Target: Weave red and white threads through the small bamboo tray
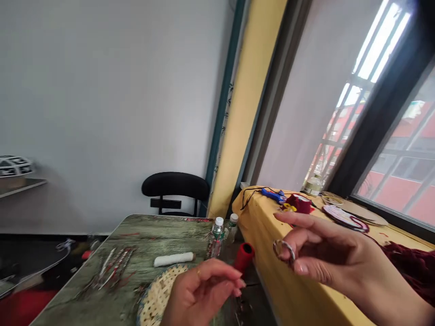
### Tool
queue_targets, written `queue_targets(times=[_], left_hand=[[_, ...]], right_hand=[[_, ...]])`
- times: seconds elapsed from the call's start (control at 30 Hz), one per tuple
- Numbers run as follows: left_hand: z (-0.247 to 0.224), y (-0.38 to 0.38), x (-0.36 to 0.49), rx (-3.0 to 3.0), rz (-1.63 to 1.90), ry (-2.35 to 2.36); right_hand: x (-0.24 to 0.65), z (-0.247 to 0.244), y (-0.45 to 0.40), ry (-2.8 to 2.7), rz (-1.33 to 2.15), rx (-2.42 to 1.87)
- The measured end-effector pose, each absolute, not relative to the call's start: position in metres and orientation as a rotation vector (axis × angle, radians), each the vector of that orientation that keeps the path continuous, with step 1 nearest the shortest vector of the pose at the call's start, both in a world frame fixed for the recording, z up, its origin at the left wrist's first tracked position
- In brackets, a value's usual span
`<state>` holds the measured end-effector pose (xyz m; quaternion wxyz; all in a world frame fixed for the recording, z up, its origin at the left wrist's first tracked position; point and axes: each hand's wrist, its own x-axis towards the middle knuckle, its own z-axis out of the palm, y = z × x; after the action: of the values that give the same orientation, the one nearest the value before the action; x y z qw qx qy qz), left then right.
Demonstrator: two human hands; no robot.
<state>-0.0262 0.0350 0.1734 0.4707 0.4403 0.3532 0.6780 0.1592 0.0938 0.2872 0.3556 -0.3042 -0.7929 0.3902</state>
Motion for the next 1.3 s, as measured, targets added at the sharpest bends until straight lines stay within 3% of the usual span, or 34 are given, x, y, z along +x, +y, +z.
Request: queue_targets(times=[0.17, 0.33, 0.77, 0.87, 1.03, 1.17, 1.3], left_hand=[[0.207, -0.015, -0.044, 0.800, 1.690, 0.529], [0.200, -0.065, -0.075, 0.722, 1.737, 0.488], [0.176, -0.114, -0.103, 0.592, 1.797, 0.555], [0.154, -0.106, -0.110, 0.689, 1.914, 0.891], [0.094, -0.071, -0.124, 0.612, 1.966, 1.296], [0.051, -0.029, -0.116, 0.682, 1.678, 1.380], [0.023, 0.011, -0.103, 0.733, 1.510, 1.439]], right_hand=[[0.107, 0.272, 0.045, -2.092, 1.248, -0.600], [0.057, 0.244, 0.007, -1.977, 1.506, -0.422], [0.004, 0.234, -0.026, -2.329, 0.987, -0.117], [0.024, 0.210, -0.010, -2.145, 1.028, -0.327], [0.083, 0.116, 0.034, -1.158, 1.153, -0.829], [0.109, 0.048, 0.060, -1.198, 1.276, -1.150], [0.119, 0.014, 0.078, -1.253, 1.223, -1.288]])
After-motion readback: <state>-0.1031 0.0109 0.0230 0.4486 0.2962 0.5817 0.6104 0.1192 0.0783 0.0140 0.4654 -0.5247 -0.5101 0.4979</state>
